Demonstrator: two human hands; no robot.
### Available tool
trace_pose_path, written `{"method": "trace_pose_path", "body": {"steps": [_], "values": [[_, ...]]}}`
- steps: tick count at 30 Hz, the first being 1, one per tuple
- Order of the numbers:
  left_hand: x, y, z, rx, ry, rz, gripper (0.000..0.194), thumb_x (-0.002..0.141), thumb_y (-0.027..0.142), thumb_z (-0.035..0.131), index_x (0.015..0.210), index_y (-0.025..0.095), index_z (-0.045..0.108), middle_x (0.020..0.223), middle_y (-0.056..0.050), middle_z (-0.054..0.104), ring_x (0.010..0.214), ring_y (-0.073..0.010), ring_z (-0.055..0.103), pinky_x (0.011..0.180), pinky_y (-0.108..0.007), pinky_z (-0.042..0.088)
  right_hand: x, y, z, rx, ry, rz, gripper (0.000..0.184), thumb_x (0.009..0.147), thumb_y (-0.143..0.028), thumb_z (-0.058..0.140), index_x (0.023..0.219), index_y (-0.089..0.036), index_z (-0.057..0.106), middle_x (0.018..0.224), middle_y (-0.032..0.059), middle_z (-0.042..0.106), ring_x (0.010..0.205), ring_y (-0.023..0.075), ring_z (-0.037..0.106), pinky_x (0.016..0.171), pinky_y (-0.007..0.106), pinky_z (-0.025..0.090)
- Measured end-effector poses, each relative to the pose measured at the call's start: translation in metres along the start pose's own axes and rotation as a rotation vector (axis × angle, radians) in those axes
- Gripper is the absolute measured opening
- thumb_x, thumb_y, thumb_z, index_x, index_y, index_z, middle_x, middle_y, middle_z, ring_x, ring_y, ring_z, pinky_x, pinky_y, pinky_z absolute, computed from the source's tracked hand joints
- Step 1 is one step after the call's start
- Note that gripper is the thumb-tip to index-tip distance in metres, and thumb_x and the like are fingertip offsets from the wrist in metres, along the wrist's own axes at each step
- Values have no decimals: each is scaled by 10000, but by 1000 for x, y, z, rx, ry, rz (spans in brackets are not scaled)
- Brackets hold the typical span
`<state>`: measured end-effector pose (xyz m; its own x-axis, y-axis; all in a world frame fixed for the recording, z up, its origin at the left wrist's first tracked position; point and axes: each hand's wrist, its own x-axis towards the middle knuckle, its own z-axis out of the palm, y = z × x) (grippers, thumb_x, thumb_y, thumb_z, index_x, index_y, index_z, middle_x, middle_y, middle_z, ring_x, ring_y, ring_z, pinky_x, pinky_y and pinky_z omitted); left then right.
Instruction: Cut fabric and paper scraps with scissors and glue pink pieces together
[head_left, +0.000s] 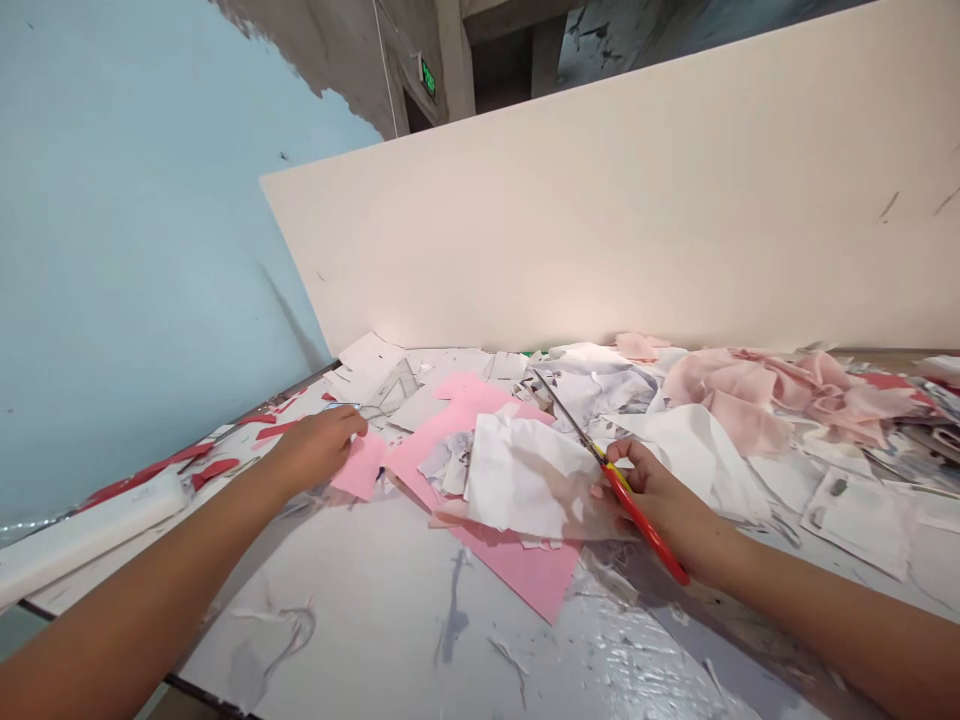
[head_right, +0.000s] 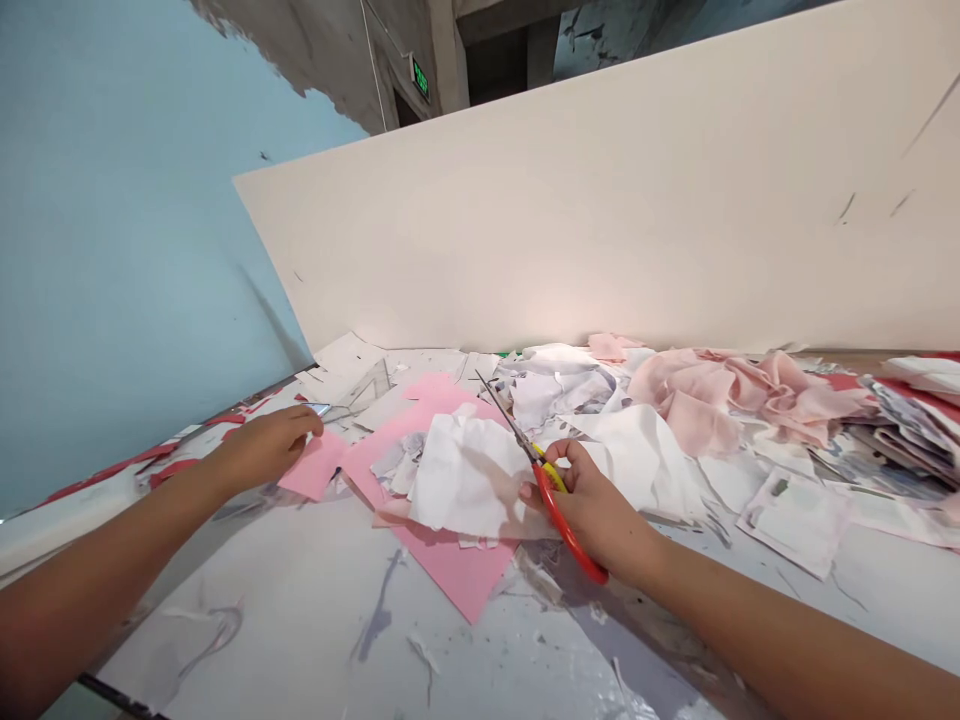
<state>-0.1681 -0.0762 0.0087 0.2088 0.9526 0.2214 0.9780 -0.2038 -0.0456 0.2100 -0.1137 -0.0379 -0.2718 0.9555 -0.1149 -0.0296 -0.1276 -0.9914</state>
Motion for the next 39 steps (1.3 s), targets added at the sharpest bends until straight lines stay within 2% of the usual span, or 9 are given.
{"method": "trace_pose_path", "body": {"steps": [4,8,10,14,20,22,26,32,39], "values": [[3,65,-8,-122,151,194,251,790,239,310,867,212,548,962,-51,579,765,-182,536,636,-287,377,2,4,-5,16,50,-44,413,659,-399,686,799,-273,318,462,-140,350,380,51,220,377,167,185],[6,115,-1,-449,-214,28,298,802,471,340,846,234,516,720,-3,589,567,-151,527,487,-247,350,2,1,-10,-22,86,-91,372,710,-520,587,733,-248,334,456,-112,383,378,63,292,367,173,221],[11,124,8,-613,-382,-72,340,751,538,418,878,232,494,671,17,564,520,-133,512,460,-230,340,0,-3,-12,-116,72,-132,376,757,-569,484,666,-227,358,453,-81,414,366,71,328,355,191,243],[19,123,24,-957,-426,-179,284,678,384,585,872,213,468,641,43,496,473,-86,456,420,-199,302,-5,-14,-13,-306,9,-187,480,826,-565,337,529,-196,419,412,-31,422,348,99,403,363,238,310],[23,126,31,-1372,-747,-124,193,706,274,573,853,183,488,574,28,507,395,-66,413,386,-198,268,-8,-30,-4,-88,-91,-9,272,716,-413,625,660,-185,487,657,-8,582,541,119,545,494,240,407],[27,130,33,-1425,-720,-151,231,675,257,616,861,170,510,616,8,537,432,-72,450,398,-197,311,-11,-34,-2,-49,-115,34,284,709,-424,630,694,-182,483,597,-21,563,500,101,515,487,231,393],[43,136,39,-1485,-547,-211,238,653,255,638,841,168,520,624,0,545,436,-76,463,404,-204,359,-14,-35,3,-28,-42,102,389,722,-554,549,726,-182,437,420,-92,381,360,39,275,380,189,226],[66,127,47,-1536,-440,-193,206,656,224,614,791,185,463,589,10,524,449,-110,502,385,-215,368,5,-13,-7,-371,247,119,420,676,-544,594,800,-207,378,527,-79,408,424,71,357,403,210,270],[74,128,68,-1530,-393,-191,194,661,193,601,795,171,463,581,0,534,418,-98,490,394,-220,376,44,-10,-32,-555,285,15,427,650,-501,627,827,-207,372,609,-43,495,536,113,440,480,235,368]]}}
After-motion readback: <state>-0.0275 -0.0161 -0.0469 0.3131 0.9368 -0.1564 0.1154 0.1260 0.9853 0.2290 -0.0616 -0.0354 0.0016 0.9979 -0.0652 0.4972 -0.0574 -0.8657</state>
